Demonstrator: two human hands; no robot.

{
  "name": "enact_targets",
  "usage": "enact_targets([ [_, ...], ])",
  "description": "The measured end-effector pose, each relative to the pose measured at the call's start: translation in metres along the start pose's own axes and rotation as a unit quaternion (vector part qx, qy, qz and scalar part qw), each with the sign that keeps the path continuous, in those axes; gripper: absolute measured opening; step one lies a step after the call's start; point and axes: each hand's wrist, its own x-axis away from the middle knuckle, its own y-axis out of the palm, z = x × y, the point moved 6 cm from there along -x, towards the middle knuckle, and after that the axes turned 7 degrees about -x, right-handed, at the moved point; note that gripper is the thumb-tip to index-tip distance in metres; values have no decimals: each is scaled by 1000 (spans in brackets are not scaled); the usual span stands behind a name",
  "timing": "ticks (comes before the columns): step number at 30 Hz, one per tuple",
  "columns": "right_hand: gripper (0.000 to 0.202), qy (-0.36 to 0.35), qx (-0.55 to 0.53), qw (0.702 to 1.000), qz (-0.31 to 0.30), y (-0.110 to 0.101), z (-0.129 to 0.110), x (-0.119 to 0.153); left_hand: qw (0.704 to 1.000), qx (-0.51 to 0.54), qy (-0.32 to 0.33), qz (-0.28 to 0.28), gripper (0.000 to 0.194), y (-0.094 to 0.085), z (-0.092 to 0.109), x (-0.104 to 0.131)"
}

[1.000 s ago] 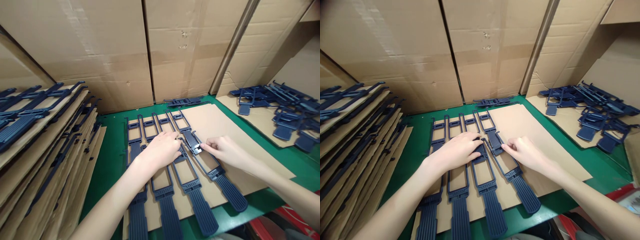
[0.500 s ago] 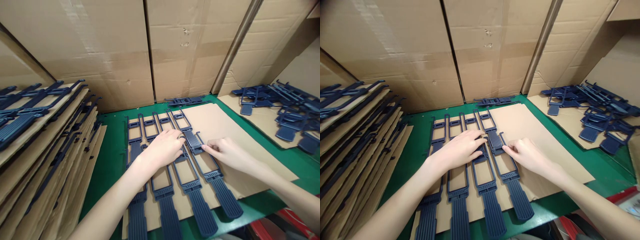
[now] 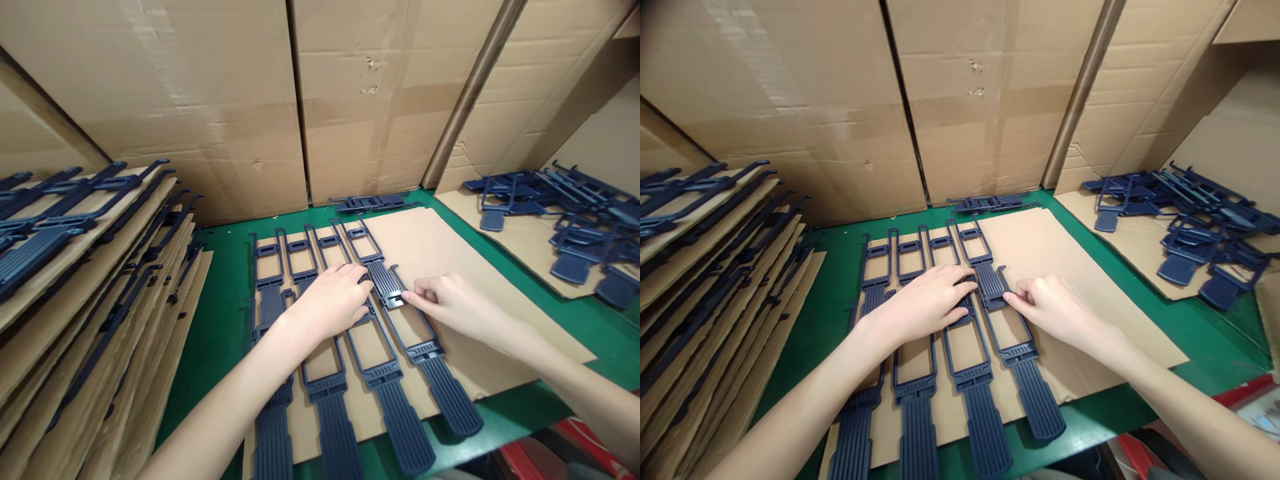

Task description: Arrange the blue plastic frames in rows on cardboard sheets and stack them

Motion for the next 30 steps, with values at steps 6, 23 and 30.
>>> enact_targets([
  [6, 29, -32, -44, 996, 75, -14, -7, -3, 1000, 7, 1, 4, 33, 0, 1, 0],
  [23, 29, -211, -30, 974, 78, 1, -24, -6, 1000, 4, 6, 5, 33, 1, 2, 0],
  [30, 29, -218, -18, 972, 79, 1, -28, -7, 1000, 9, 5, 1, 34, -1, 2, 0],
])
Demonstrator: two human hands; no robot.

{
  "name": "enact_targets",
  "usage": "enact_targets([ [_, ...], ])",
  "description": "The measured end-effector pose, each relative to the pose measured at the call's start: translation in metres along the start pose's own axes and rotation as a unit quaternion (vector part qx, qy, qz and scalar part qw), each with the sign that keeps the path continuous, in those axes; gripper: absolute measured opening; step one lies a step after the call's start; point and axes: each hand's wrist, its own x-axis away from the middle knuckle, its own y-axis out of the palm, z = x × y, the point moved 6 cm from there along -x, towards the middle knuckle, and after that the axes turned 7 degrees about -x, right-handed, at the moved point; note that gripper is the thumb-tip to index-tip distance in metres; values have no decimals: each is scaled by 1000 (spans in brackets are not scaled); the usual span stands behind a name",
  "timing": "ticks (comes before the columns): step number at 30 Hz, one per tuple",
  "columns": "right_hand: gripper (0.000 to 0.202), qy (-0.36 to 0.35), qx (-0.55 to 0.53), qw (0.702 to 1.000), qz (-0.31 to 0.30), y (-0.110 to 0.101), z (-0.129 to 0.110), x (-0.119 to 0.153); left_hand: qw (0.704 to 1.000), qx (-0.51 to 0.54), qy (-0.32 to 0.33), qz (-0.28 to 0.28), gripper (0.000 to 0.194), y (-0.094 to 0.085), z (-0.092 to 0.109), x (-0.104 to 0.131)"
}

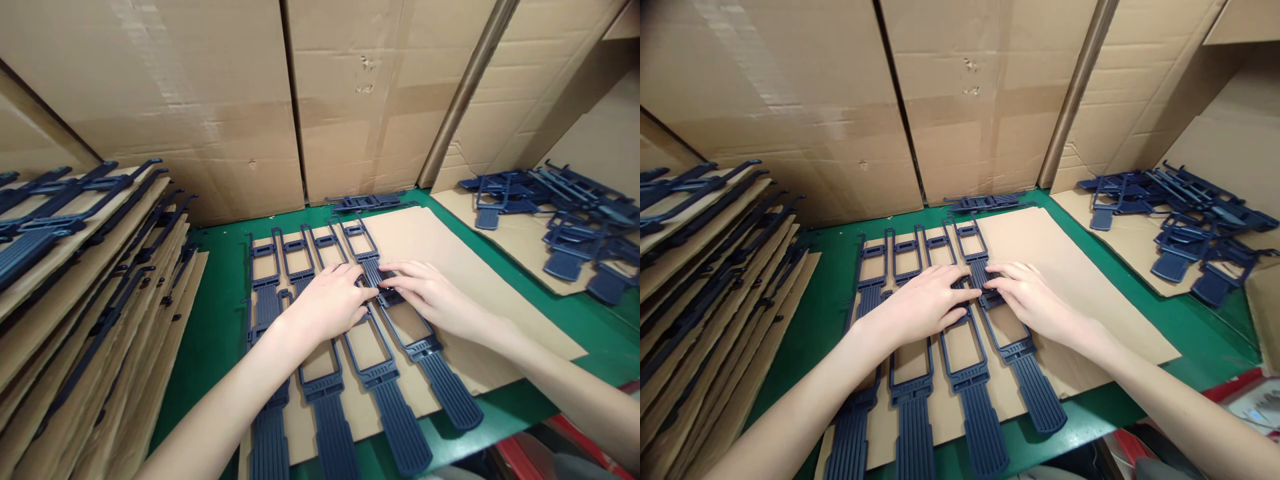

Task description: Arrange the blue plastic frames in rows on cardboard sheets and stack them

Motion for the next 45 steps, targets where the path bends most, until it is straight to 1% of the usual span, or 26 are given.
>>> enact_targets([
  [6, 25, 2, -20, 1000, -6, -2, 3, 1, 1000, 8, -1, 9, 37, 1, -1, 0],
  [12, 23, -8, -11, 1000, -16, -3, 2, 0, 1000, -1, -4, -15, 38, 0, -1, 1],
  [16, 23, -12, -9, 1000, -16, -4, 3, 0, 1000, -6, -6, -16, 38, 0, -2, 1],
  [21, 22, -23, -4, 999, -31, -3, 4, 1, 1000, -2, -8, -5, 38, 0, -4, 2],
  [27, 22, -27, -12, 999, -33, -5, 3, 2, 1000, 7, -12, -14, 39, 1, -2, 1],
  [33, 23, -25, -11, 999, -43, -4, 1, 3, 1000, 3, -9, -5, 35, -3, -2, 2],
  [37, 23, -25, -7, 999, -48, -4, 1, 3, 1000, -3, -6, -9, 34, -4, 0, 3],
  [39, 23, -24, -4, 999, -40, -10, 2, 3, 1000, -1, -7, -8, 37, -4, 0, 2],
  [41, 26, -13, 5, 1000, -21, -22, 6, 4, 1000, 5, -14, 3, 41, -3, -1, 2],
  [43, 28, 13, 23, 1000, 8, -40, 16, 8, 1000, 8, -21, 17, 47, -1, -3, 0],
  [45, 28, 46, 49, 997, 40, -61, 36, 17, 999, 7, -24, 27, 54, 3, -5, -1],
])
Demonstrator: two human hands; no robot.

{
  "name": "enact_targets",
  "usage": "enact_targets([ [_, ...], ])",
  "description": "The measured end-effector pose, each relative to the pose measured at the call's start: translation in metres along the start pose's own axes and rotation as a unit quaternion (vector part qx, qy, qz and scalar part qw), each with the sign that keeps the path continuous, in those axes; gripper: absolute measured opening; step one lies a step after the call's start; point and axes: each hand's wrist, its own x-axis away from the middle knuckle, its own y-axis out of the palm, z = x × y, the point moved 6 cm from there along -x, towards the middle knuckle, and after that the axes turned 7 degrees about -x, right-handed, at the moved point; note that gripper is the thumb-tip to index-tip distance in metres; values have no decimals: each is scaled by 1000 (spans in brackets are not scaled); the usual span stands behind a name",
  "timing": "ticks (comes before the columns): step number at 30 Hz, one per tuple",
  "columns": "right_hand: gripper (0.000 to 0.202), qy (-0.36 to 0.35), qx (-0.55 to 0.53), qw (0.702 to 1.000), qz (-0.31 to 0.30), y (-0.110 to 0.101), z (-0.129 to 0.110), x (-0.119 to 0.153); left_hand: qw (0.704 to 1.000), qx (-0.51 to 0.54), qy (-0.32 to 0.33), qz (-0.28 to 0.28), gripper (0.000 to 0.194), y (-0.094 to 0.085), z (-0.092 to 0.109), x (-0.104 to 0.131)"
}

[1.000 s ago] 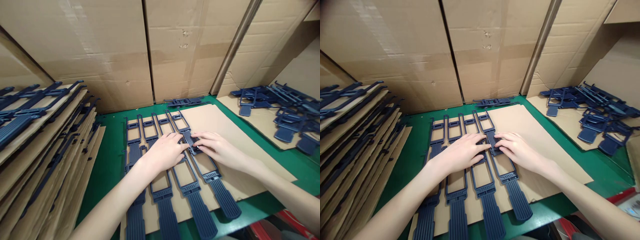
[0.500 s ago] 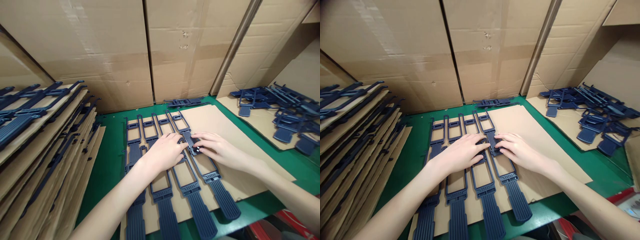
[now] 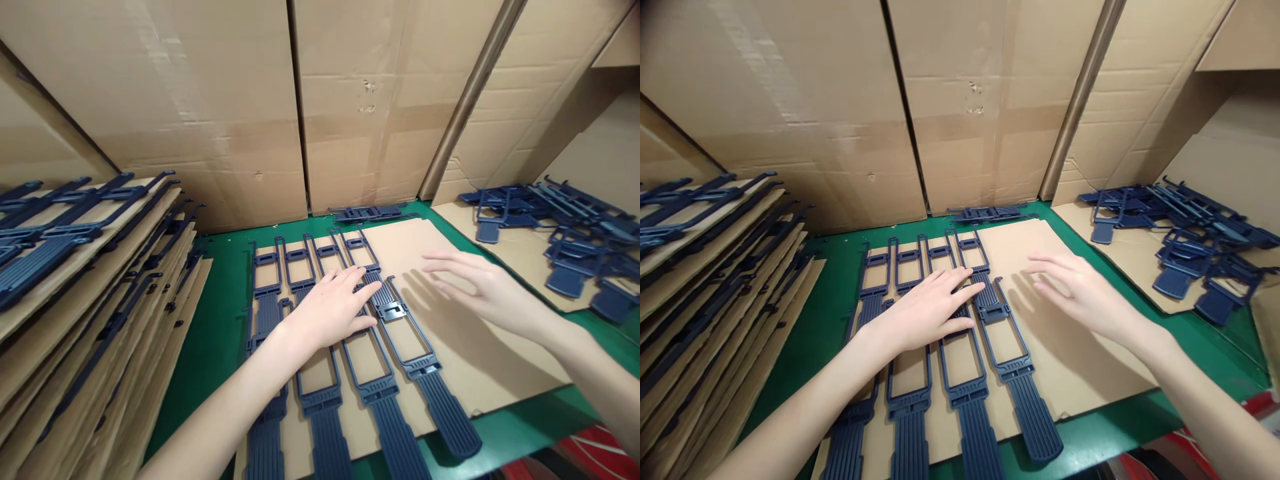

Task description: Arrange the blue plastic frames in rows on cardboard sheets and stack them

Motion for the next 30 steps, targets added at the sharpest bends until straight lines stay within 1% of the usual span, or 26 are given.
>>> enact_targets([
  [3, 23, 59, 68, 995, 29, -26, 46, 16, 1000, 1, -2, -5, 60, 9, -2, -1],
  [6, 21, 97, 134, 985, 49, -45, 89, 36, 1000, 6, 0, -14, 61, 16, -3, -1],
  [8, 21, 102, 142, 983, 56, -51, 104, 43, 1000, 7, 1, -15, 60, 17, -3, -1],
  [9, 21, 100, 138, 984, 54, -52, 106, 44, 1000, 6, 0, -13, 59, 17, -3, -1],
  [11, 20, 92, 122, 988, 39, -48, 104, 38, 1000, 5, -1, -6, 57, 16, -3, -1],
  [13, 20, 76, 99, 992, 19, -40, 94, 23, 1000, 5, -6, -1, 56, 14, -3, -1],
  [16, 24, 36, 53, 998, -9, -21, 71, -12, 1000, 9, -11, 0, 55, 11, -2, -1],
  [19, 26, -5, -5, 998, -57, 5, 52, -54, 1000, 16, -14, 1, 53, 10, -2, -1],
  [21, 25, -22, -25, 996, -82, 24, 46, -83, 1000, 18, -16, -2, 54, 10, -2, -2],
  [23, 22, -20, -12, 997, -68, 42, 50, -111, 1000, 17, -14, -8, 54, 11, -2, -2],
  [26, 22, 12, 22, 1000, -9, 65, 68, -146, 1000, 13, -12, -16, 55, 12, -2, -1],
  [28, 27, 33, 37, 999, 22, 79, 81, -160, 1000, 13, -15, -18, 55, 11, -2, -1],
  [30, 26, 49, 49, 996, 53, 89, 90, -167, 1000, 18, -18, -18, 55, 10, -2, -1],
])
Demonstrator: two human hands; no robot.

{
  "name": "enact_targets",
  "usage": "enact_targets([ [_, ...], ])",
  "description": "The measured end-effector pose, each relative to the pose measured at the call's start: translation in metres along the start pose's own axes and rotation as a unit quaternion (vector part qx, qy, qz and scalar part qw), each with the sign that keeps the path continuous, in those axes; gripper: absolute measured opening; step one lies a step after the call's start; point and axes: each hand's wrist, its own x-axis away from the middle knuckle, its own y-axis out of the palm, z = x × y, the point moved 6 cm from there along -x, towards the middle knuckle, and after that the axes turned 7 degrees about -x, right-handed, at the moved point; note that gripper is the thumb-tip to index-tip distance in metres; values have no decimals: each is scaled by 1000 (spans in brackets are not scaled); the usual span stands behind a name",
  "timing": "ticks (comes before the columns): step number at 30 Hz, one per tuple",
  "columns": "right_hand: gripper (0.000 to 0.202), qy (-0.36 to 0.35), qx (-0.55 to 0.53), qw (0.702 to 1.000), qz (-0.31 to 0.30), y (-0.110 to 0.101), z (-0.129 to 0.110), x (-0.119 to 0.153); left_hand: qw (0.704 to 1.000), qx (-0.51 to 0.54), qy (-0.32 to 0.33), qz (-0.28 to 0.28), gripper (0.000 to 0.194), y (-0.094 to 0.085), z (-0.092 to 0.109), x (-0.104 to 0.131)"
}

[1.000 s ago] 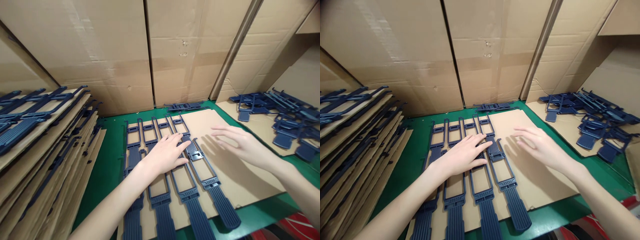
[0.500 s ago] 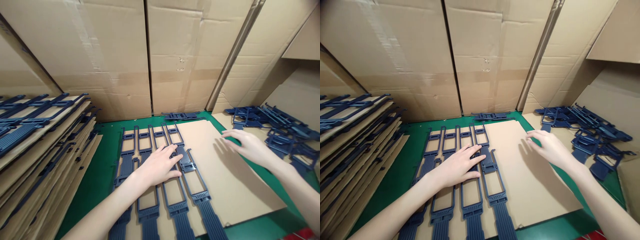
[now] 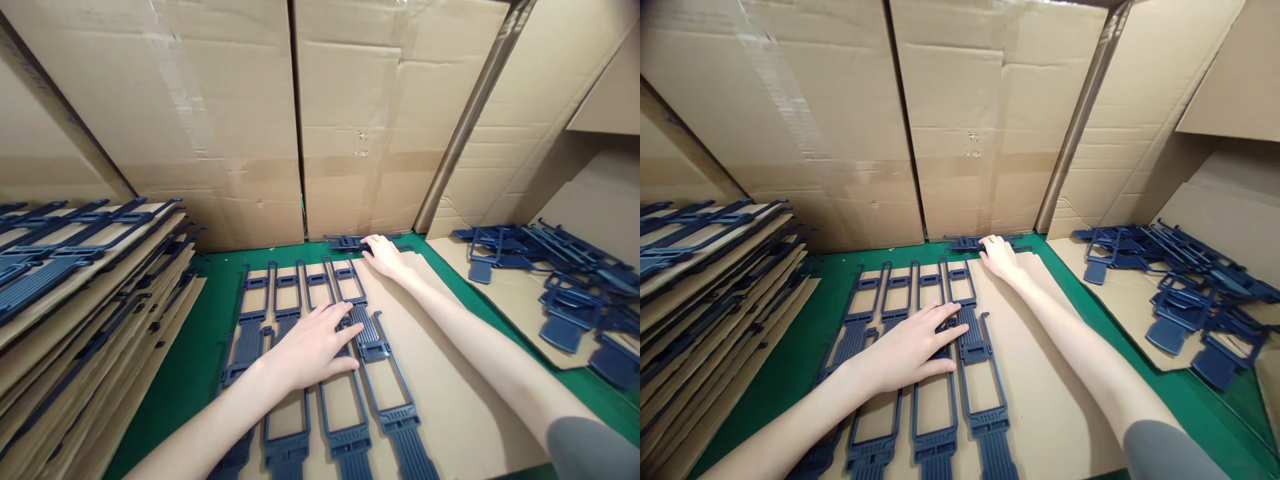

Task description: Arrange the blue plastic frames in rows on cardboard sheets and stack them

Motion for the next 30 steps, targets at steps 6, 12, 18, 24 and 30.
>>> enact_targets([
  [6, 18, 2, 3, 998, 69, 5, 3, 2, 1000, 9, -1, 1, 54, 1, 1, -1],
  [12, 32, 13, -15, 979, 203, -27, 1, 7, 1000, 6, -5, -8, 55, 3, 0, -2],
  [18, 28, 28, -236, 911, 336, -81, -5, 2, 1000, 19, -2, -5, 55, 1, 0, -1],
  [24, 28, 71, -367, 904, 210, -95, -19, 4, 1000, 20, -3, -9, 55, 4, -1, -1],
  [30, 40, 177, -413, 891, 63, -61, 0, 60, 1000, 18, 0, -7, 54, 3, -1, -1],
])
